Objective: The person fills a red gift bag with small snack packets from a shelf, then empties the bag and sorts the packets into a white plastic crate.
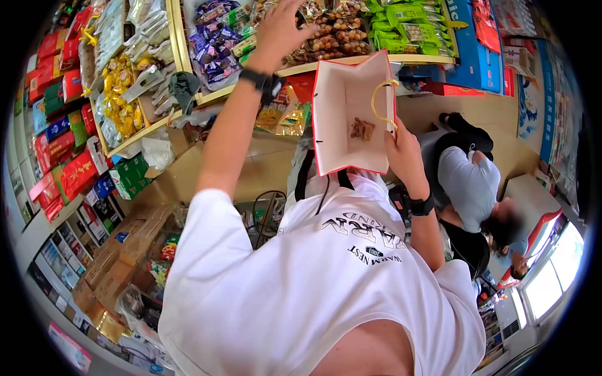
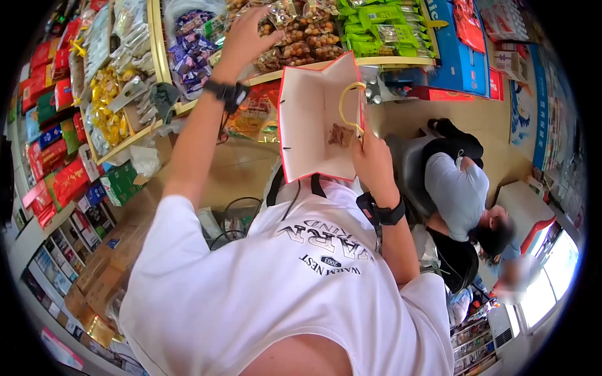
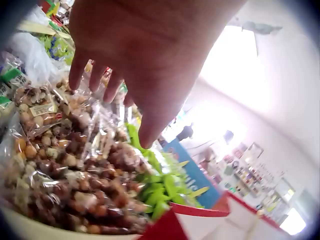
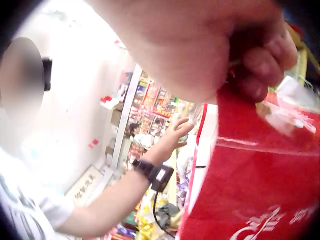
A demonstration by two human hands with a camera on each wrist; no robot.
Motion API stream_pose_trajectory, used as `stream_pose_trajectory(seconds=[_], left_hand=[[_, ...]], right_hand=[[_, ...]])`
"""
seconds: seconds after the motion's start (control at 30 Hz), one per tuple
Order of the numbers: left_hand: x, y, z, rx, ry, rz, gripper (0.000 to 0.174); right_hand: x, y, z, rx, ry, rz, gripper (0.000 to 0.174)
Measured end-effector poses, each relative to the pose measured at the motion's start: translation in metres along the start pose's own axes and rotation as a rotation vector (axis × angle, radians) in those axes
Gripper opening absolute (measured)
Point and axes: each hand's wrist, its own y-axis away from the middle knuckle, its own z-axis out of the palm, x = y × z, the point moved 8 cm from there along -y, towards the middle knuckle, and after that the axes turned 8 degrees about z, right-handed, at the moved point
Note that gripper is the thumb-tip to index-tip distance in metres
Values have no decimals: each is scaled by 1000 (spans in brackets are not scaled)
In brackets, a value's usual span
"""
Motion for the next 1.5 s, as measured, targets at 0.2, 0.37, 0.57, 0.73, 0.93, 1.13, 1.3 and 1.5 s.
stream_pose_trajectory(seconds=[0.2,0.37,0.57,0.73,0.93,1.13,1.3,1.5], left_hand=[[-11,-28,41,-133,-267,-136,63],[-29,-21,48,-247,-54,-280,59],[-5,19,-7,-19,391,-286,47],[86,84,-17,-288,922,-414,43],[108,83,0,-572,725,-88,35],[-42,-46,5,-98,30,46,65],[-105,-58,83,-187,-281,24,80],[-112,-44,89,-365,-16,-304,75]], right_hand=[[-9,-2,11,-15,72,58,43],[-7,-8,23,33,74,-77,49],[-2,-11,25,22,17,8,47],[-8,-9,26,-13,-56,50,44],[-4,-11,30,-30,-72,37,43],[-8,-5,26,-1,-25,0,43],[-6,2,26,-40,80,12,44],[-1,7,22,16,42,-20,42]])
